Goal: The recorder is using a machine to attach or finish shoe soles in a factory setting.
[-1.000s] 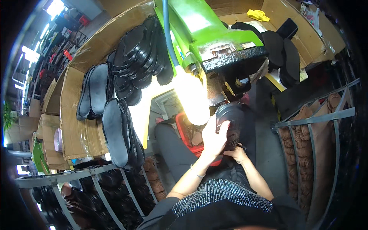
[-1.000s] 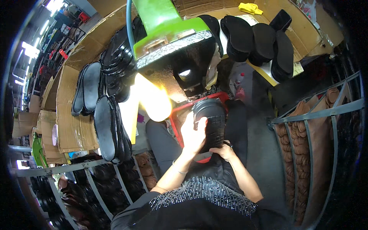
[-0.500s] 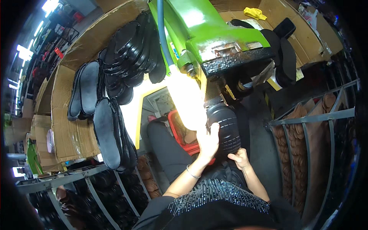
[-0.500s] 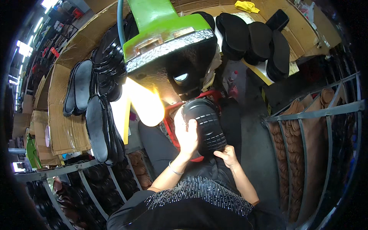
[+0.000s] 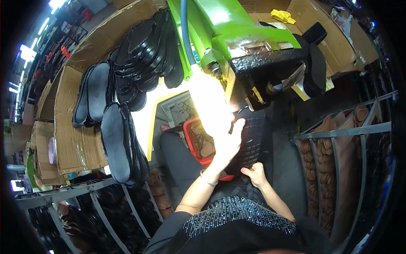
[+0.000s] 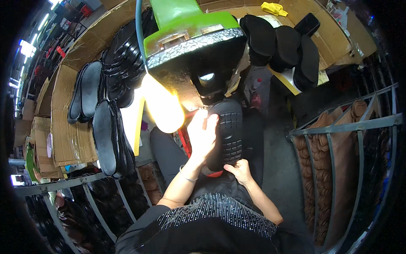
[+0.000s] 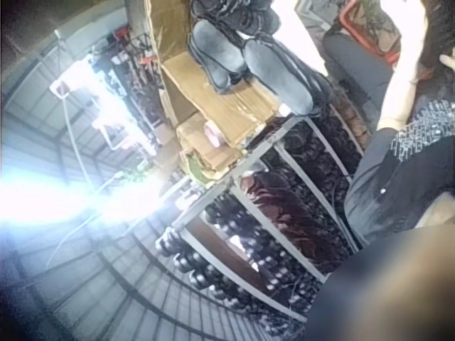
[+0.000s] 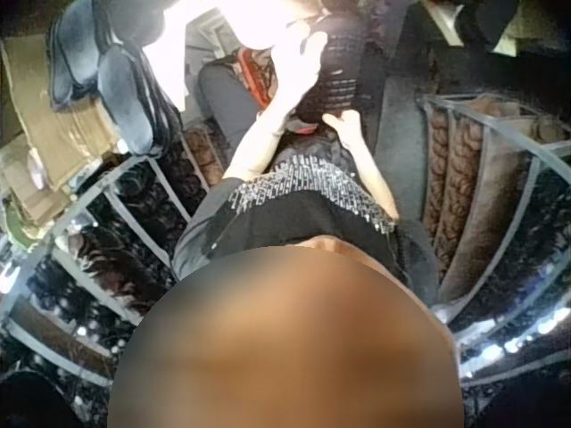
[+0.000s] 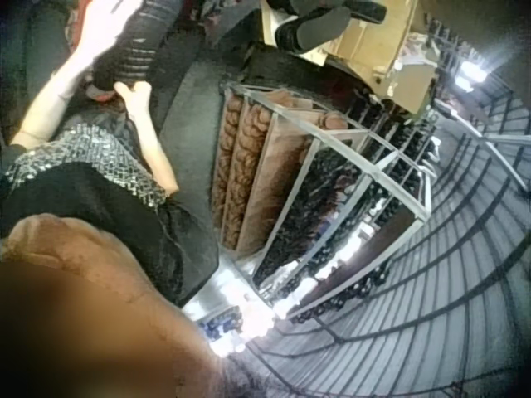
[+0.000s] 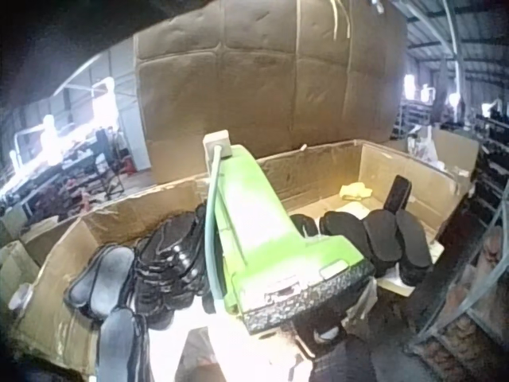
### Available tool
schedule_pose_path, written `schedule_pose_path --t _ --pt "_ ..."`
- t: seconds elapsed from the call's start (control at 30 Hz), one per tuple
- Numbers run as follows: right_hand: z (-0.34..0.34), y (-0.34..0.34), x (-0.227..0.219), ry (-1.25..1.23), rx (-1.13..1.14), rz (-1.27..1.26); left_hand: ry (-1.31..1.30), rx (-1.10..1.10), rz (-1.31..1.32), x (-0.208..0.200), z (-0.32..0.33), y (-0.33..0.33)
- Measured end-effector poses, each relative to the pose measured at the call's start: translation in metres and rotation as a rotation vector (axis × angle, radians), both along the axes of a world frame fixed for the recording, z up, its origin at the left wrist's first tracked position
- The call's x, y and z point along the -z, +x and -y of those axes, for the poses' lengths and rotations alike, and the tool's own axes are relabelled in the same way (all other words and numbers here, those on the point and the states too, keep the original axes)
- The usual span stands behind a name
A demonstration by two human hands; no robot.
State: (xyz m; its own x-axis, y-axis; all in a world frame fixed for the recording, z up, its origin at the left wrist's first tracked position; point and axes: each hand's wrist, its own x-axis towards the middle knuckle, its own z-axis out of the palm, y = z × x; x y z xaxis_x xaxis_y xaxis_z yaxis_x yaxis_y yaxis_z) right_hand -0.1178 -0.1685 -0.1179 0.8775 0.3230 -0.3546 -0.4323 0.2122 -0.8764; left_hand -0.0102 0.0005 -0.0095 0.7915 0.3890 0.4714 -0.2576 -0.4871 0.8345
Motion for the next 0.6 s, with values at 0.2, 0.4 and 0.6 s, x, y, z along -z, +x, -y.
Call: schedule_pose_path --t 0.2,0.4,0.6 --pt "0.023 -0.002 -0.031 0.168 0.334 0.002 -0.16 0.068 -0.153 0.013 -0.002 -0.016" --pt "0.065 0.034 -0.063 -0.013 0.553 0.238 -0.522 0.159 -0.27 0.004 -0.001 -0.032" --pt "0.097 0.091 -0.109 -0.288 0.71 0.418 -0.215 0.192 -0.125 -0.007 -0.016 -0.013"
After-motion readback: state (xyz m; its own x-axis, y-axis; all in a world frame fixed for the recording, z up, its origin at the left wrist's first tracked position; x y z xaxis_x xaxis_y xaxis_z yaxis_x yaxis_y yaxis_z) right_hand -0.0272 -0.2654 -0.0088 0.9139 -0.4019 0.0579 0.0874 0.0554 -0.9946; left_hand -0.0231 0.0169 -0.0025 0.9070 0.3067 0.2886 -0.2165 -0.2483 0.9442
